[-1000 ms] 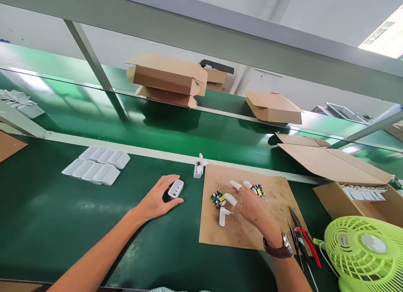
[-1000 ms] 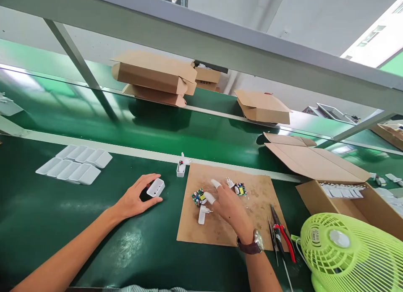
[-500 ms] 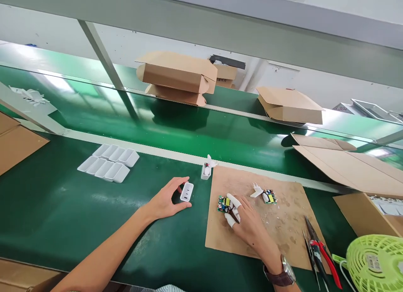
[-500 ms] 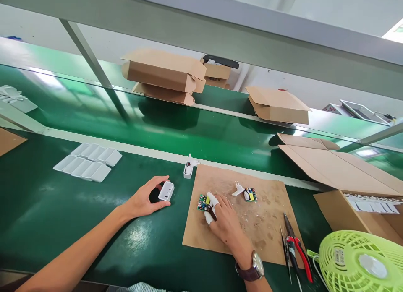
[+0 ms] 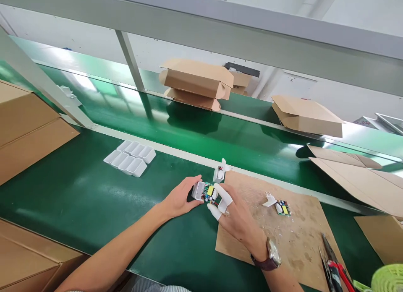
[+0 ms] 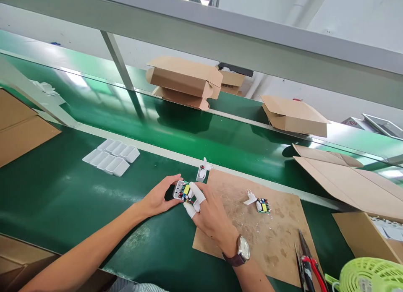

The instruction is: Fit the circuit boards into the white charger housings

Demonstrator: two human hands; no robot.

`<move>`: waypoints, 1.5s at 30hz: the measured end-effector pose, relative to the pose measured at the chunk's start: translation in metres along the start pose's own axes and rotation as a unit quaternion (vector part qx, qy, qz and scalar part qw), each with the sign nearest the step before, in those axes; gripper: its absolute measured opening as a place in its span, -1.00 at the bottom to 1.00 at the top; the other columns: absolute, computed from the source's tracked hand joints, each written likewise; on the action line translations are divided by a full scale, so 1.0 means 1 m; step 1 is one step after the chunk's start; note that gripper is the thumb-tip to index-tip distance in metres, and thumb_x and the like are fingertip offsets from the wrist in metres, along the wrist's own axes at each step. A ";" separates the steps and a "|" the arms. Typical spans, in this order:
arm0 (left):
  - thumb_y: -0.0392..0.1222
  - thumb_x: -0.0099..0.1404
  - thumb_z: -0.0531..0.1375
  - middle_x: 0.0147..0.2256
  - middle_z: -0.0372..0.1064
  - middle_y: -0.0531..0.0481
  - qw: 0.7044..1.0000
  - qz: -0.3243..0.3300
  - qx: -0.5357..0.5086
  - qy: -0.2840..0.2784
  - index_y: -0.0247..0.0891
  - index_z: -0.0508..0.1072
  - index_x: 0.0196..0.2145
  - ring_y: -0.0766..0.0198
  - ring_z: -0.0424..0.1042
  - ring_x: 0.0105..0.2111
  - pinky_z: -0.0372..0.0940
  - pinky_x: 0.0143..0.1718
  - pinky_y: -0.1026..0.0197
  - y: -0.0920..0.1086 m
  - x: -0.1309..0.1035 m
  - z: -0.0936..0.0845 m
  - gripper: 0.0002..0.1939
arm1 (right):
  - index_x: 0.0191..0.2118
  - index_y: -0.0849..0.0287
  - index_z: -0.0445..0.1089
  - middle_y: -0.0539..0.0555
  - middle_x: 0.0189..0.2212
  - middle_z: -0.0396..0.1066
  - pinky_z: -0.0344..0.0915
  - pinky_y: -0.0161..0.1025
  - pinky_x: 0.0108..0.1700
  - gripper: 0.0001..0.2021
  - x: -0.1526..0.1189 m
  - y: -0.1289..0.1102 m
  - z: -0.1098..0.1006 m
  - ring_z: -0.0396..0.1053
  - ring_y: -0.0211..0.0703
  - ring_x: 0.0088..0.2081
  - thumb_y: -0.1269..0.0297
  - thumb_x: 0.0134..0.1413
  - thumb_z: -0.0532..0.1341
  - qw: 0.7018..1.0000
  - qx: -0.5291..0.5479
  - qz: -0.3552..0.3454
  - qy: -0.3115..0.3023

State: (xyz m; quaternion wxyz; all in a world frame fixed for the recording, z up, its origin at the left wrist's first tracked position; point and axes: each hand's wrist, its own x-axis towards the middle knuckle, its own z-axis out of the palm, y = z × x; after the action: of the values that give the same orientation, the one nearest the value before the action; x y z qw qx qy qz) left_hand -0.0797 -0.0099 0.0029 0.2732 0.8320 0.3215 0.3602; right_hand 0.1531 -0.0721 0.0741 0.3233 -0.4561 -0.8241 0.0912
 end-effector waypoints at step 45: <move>-0.14 0.45 0.25 0.13 0.46 -0.27 0.994 0.082 0.060 0.030 -0.15 -0.01 0.44 -0.04 0.44 0.13 0.47 0.10 -0.13 0.005 0.007 0.002 -0.25 | 0.49 0.13 -0.14 0.29 0.14 0.42 0.56 0.14 0.00 -0.20 -0.004 0.007 0.008 0.46 0.22 0.08 0.55 0.19 0.11 0.996 -0.061 0.008 -0.068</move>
State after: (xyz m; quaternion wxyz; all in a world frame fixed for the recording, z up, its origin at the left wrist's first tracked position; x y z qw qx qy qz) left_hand -0.0730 -0.0080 0.0084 0.1829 0.8593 0.2813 0.3860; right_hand 0.1543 -0.0705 0.0626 0.2372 -0.4746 -0.8444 0.0740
